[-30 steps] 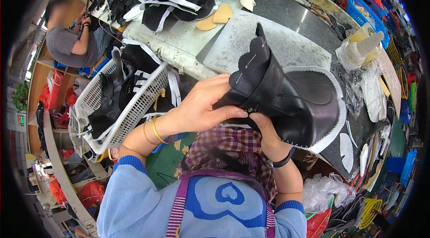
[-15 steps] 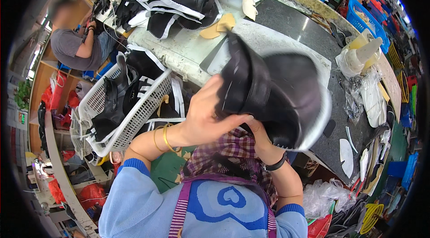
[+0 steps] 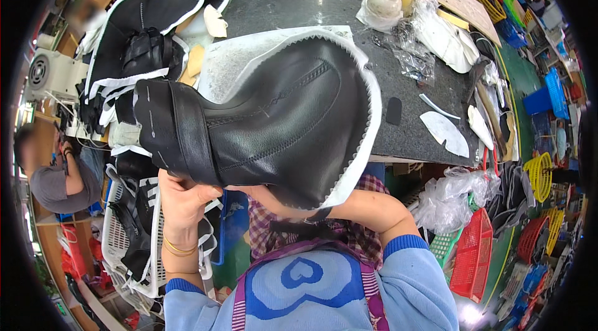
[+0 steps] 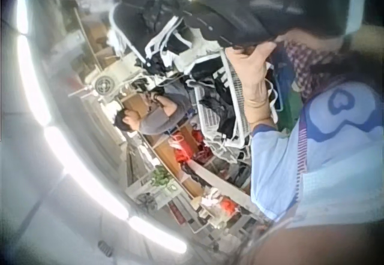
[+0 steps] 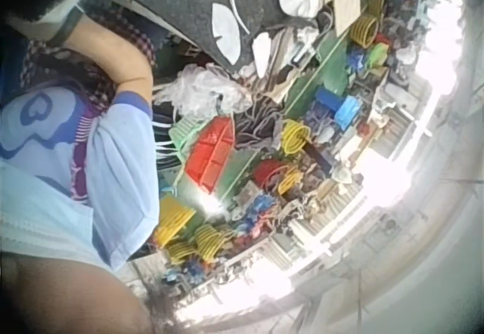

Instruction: Manually assemble and attach hardware to leather shoe components at a factory workstation.

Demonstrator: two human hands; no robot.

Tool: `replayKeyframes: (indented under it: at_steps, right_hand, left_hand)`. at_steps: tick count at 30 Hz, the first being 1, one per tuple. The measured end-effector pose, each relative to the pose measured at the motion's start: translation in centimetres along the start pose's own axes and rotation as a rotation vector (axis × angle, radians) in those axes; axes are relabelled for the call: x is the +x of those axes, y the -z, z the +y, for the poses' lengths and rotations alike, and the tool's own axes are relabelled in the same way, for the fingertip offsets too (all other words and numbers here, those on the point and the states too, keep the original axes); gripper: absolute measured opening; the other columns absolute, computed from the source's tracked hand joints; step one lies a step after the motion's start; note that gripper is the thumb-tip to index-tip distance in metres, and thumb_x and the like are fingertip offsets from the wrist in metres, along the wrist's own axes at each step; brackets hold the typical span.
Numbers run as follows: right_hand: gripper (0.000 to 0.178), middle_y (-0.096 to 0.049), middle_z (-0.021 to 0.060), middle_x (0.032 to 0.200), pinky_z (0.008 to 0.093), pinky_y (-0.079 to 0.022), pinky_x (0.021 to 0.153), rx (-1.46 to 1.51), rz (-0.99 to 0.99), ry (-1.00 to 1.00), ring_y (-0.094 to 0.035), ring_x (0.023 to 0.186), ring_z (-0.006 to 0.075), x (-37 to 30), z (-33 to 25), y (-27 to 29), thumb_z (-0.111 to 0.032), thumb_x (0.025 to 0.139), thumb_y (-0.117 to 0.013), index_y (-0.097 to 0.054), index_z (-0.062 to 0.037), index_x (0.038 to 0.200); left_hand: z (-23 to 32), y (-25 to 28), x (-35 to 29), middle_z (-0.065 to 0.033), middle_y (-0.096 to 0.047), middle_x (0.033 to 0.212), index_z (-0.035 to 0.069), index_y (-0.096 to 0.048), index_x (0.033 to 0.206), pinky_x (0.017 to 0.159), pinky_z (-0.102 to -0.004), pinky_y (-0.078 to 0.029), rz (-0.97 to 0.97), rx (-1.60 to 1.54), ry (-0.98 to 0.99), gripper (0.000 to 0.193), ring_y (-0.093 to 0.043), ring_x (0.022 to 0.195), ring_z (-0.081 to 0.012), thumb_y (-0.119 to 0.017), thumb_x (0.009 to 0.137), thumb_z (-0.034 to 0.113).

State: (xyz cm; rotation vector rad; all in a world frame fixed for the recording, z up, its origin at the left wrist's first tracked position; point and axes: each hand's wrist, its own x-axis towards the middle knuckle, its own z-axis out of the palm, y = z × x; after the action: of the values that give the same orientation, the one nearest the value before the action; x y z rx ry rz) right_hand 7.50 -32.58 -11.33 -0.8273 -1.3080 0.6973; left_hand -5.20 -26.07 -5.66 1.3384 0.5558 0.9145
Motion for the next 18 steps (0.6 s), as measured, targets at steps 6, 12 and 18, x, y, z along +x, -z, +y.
replayKeyframes:
  at_steps: [6,12,18]
  right_hand:
    - [0.018,-0.061,0.0111,0.089,0.0284,-0.045,0.072,0.088,0.147,-0.045,-0.059,0.08,0.0192,0.7,-1.0,-0.4,-0.009,0.083,-0.055,-0.058,0.0,0.098]
    - [0.016,-0.061,0.0099,0.085,0.0285,-0.045,0.068,0.12,0.133,-0.094,-0.058,0.075,0.0191,0.6,-1.4,0.6,-0.01,0.082,-0.057,-0.058,-0.0004,0.094]
    - [0.018,-0.062,0.0103,0.088,0.0316,-0.046,0.071,-0.273,0.08,0.258,-0.059,0.08,0.0231,1.3,-2.1,1.3,-0.009,0.081,-0.058,-0.059,-0.0019,0.097]
  left_hand:
    - [-2.8,-0.1,-0.6,-0.0022,-0.06,0.076,-0.001,-0.058,0.087,0.063,-0.0199,-0.042,0.269,0.361,-0.503,0.022,-0.053,0.065,-0.0086,-0.07,0.069,0.004]
    - [-1.0,1.5,-0.4,-0.0043,-0.059,0.08,-0.001,-0.062,0.082,0.062,-0.019,-0.04,0.118,0.738,-0.534,0.02,-0.053,0.068,-0.0112,-0.071,0.065,0.003]
    - [-0.4,0.8,-0.6,-0.0052,-0.062,0.079,-0.001,-0.063,0.079,0.059,-0.0196,-0.043,0.076,0.568,-0.457,0.018,-0.055,0.064,-0.0099,-0.071,0.064,0.001]
